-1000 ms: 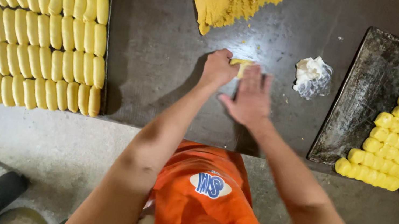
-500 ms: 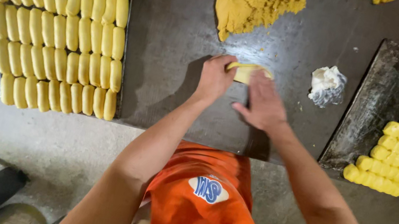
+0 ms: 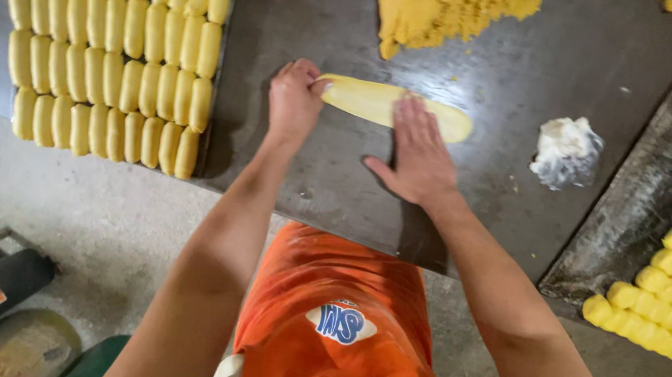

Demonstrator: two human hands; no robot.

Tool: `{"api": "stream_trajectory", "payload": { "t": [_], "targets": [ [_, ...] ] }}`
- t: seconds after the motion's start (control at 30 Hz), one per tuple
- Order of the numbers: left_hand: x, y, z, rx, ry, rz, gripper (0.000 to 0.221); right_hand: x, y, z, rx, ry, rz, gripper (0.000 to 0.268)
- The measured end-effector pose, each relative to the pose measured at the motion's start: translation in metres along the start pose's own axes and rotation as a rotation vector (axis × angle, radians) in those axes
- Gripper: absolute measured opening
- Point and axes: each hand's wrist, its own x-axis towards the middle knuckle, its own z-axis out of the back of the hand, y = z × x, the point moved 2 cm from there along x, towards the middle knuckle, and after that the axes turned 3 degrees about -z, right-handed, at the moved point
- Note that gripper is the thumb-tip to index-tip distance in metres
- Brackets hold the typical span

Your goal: The person prepares bread dough on a workstation, flattening small portions into strips and rolling them into shapes before placing them onto baking trays.

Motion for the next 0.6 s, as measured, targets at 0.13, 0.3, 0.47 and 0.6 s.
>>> {"api": "stream_trajectory", "payload": {
  "t": [0.13,0.3,0.47,0.6],
  "targets": [
    [0.004,-0.033,-0.003,0.413,0.104,-0.043,0.014,-0.077,-0.077,-0.006,-0.013,-0.087,-0.219,0.108],
    [-0.016,-0.177,-0.034,0.586,0.091,-0.429,0.012,-0.139,-0.105,-0.025,0.083,-0.186,-0.286,0.090],
    [-0.065,-0.309,-0.127,0.417,0.285,-0.767,0.030,-0.248,-0.183,-0.009,0.026,-0.457,-0.393,0.070],
    [-0.095,-0.379,-0.236,0.229,0.460,-0.949,0.050,-0.344,-0.271,-0.012,0.101,-0.812,-0.717,0.074]
  ]
}}
